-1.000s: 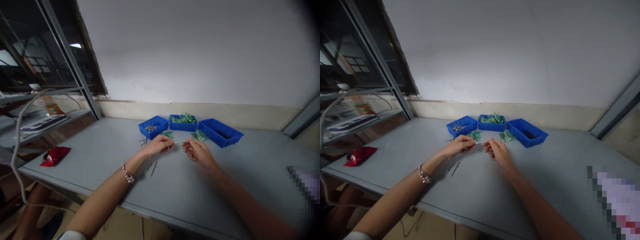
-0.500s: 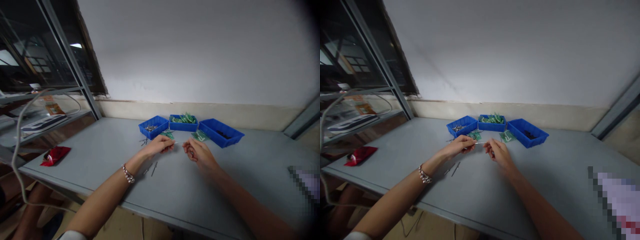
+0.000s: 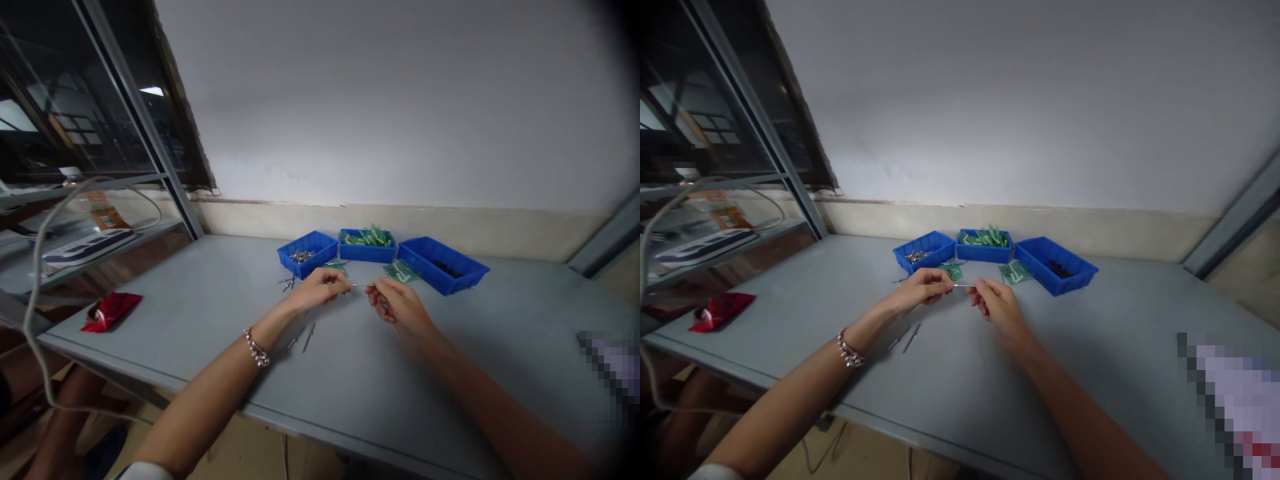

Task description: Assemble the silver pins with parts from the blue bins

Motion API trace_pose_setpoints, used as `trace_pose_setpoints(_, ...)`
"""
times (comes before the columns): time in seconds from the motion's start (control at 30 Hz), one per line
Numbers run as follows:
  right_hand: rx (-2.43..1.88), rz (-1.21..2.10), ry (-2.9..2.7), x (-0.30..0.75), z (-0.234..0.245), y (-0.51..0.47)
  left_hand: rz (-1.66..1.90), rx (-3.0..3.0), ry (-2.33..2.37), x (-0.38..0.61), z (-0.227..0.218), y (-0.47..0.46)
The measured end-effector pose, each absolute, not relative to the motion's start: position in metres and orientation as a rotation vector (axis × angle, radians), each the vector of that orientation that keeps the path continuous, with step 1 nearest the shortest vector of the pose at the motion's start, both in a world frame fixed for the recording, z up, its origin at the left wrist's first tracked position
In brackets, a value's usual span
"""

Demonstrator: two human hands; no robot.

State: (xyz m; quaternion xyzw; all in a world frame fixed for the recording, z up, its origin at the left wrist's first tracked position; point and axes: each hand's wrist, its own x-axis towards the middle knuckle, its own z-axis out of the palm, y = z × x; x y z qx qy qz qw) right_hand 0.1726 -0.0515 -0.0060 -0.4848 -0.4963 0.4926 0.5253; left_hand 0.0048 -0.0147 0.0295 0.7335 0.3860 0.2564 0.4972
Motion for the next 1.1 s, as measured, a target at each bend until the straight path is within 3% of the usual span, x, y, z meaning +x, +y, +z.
trace_pose_setpoints(0.73, -1.315, 0.903, -1.427, 0.173, -0.009, -0.05, 0.829, 1.987, 0.989, 0.001, 0.028, -0.009)
trace_pose_setpoints(1.1, -1.315, 0.835, -1.54, 0.168, -0.013, -0.054, 1.361, 2.376, 1.746, -0.047, 0.025, 0.038)
